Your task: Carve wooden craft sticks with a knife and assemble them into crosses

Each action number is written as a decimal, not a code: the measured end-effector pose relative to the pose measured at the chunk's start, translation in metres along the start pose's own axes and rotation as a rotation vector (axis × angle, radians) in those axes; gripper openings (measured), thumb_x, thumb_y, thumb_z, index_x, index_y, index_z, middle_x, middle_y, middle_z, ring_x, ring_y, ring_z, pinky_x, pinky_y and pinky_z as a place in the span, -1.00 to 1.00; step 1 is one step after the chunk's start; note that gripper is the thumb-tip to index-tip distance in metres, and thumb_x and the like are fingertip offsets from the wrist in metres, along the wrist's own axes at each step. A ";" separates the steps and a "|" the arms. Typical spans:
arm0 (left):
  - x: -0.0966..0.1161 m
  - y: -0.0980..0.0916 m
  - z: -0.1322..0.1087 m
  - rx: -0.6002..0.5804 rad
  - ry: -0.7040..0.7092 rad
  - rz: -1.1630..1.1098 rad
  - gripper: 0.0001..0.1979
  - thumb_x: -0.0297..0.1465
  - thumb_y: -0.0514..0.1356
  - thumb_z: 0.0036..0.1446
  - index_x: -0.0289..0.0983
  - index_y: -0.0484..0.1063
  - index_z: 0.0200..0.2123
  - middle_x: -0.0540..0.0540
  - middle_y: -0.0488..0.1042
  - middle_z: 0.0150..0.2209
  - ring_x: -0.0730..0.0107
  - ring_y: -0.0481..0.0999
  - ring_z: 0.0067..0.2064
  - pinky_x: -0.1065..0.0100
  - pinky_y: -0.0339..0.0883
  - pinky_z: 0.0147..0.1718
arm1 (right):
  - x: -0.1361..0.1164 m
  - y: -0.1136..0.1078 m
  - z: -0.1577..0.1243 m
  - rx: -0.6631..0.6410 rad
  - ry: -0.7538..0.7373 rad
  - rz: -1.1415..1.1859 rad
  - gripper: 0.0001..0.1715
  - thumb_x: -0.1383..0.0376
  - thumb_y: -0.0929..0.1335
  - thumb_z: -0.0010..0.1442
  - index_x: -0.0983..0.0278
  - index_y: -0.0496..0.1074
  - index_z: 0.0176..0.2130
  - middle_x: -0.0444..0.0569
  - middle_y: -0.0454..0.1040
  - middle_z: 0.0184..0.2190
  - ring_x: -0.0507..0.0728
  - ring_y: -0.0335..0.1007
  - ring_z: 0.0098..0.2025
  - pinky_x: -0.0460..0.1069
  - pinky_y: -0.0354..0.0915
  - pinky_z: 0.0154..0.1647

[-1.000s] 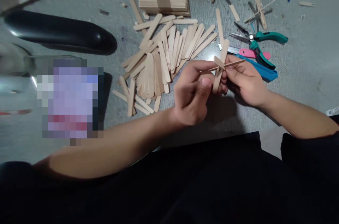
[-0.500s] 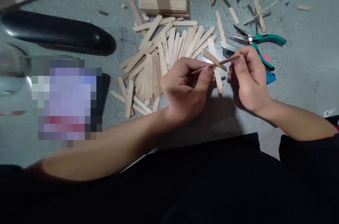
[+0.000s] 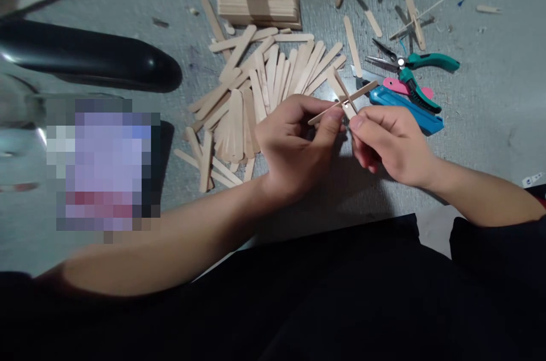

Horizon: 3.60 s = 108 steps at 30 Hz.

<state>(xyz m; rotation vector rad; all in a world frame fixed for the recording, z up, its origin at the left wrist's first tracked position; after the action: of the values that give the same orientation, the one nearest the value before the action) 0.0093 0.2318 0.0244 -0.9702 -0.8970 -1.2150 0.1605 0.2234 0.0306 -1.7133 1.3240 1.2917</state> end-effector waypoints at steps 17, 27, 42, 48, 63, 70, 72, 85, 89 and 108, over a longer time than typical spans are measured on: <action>-0.026 0.010 -0.005 -0.092 -0.287 -0.102 -0.73 -0.14 0.47 0.55 -0.16 0.58 -0.16 0.03 0.64 -0.40 0.46 0.51 -0.49 0.35 0.34 -0.51 | 0.001 -0.005 -0.001 0.026 -0.016 -0.084 -0.35 0.16 0.50 0.62 0.16 0.40 -0.52 -0.21 0.32 -0.65 0.00 0.10 -0.63 0.02 0.04 -0.58; -0.045 0.029 0.005 -0.153 -0.518 -0.669 -0.52 0.14 0.46 0.46 -0.05 0.43 0.03 0.07 0.63 -0.35 0.49 0.26 -0.60 0.30 0.08 -0.60 | -0.009 -0.003 0.000 -0.031 -0.104 -0.112 -0.31 0.14 0.50 0.63 0.14 0.36 -0.54 -0.21 0.32 -0.67 0.01 0.09 -0.62 0.05 0.04 -0.55; -0.047 0.040 -0.005 -0.366 -0.552 -0.520 -0.35 0.43 0.33 0.38 -0.02 0.50 -0.02 0.11 0.09 -0.51 0.35 0.27 -0.51 0.21 0.20 -0.48 | -0.012 0.000 -0.004 -0.098 -0.191 -0.223 -0.32 0.00 0.52 0.63 0.14 0.44 -0.49 -0.17 0.42 -0.59 0.06 0.23 -0.54 0.07 0.06 -0.52; -0.037 0.051 -0.004 -0.412 -0.547 -0.684 -0.39 0.35 0.46 0.32 0.01 0.46 -0.01 0.20 0.02 -0.57 0.44 0.04 -0.59 0.24 0.01 -0.56 | -0.023 -0.006 -0.001 0.012 -0.268 -0.265 -0.34 -0.10 0.52 0.63 0.16 0.50 -0.43 -0.15 0.47 -0.54 0.04 0.27 -0.50 0.05 0.14 -0.46; -0.039 0.049 -0.005 -0.399 -0.538 -0.610 -0.30 0.46 0.23 0.45 -0.03 0.57 0.09 0.18 0.05 -0.55 0.41 0.06 -0.63 0.24 0.08 -0.63 | -0.015 -0.019 0.001 0.164 -0.225 -0.259 -0.45 -0.21 0.62 0.49 0.11 0.58 -0.27 -0.19 0.41 -0.53 0.05 0.16 -0.54 0.09 0.06 -0.50; -0.050 0.039 -0.003 -0.318 -0.497 -0.398 -0.23 0.45 0.15 0.49 -0.09 0.69 0.10 0.12 0.25 -0.60 0.37 0.32 -0.64 0.24 0.34 -0.62 | -0.008 -0.019 -0.001 0.181 -0.240 -0.206 -0.59 -0.12 0.58 0.57 0.11 0.63 -0.12 -0.21 0.41 -0.52 0.07 0.18 -0.53 0.08 0.21 -0.47; -0.052 0.042 -0.004 -0.325 -0.508 -0.427 -0.23 0.45 0.16 0.49 -0.10 0.69 0.11 0.12 0.26 -0.61 0.36 0.31 -0.64 0.23 0.34 -0.63 | -0.006 -0.019 0.000 0.183 -0.246 -0.183 -0.58 -0.13 0.59 0.56 0.11 0.61 -0.11 -0.21 0.43 -0.52 0.07 0.21 -0.53 0.08 0.26 -0.45; -0.052 0.045 -0.008 -0.322 -0.594 -0.493 -0.22 0.48 0.13 0.47 -0.08 0.69 -0.03 0.11 0.24 -0.63 0.33 0.33 -0.63 0.19 0.35 -0.60 | 0.000 -0.025 0.007 0.161 -0.243 -0.231 -0.51 -0.21 0.58 0.55 0.10 0.58 -0.09 -0.22 0.45 -0.50 0.04 0.27 -0.49 0.04 0.27 -0.41; -0.053 0.051 -0.010 -0.360 -0.637 -0.569 -0.36 0.37 0.24 0.52 -0.08 0.67 0.03 0.11 0.31 -0.59 0.35 0.38 -0.61 0.20 0.40 -0.56 | -0.002 -0.026 0.013 0.092 -0.221 -0.200 -0.48 -0.21 0.59 0.53 0.11 0.58 -0.18 -0.24 0.42 -0.52 0.02 0.18 -0.54 0.05 0.18 -0.46; -0.050 0.051 -0.015 -0.328 -0.601 -0.680 -0.57 -0.10 0.61 0.40 -0.12 0.52 0.06 0.08 0.62 -0.25 0.42 0.70 -0.31 0.39 0.59 -0.32 | -0.031 -0.024 0.007 0.037 -0.297 -0.400 -0.73 0.19 0.46 0.63 0.12 0.57 -0.21 -0.12 0.56 -0.33 0.13 0.48 -0.29 0.08 0.47 -0.19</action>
<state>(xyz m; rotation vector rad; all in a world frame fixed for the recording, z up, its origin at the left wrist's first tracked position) 0.0534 0.2383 -0.0329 -1.3914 -1.6239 -1.7121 0.1799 0.2476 0.0552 -1.5839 0.7829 1.2175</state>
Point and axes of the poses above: each hand's wrist, its own z-axis towards the middle knuckle, its own y-axis out of the palm, x = y × z, the point moved 10 cm from there along z, towards the middle knuckle
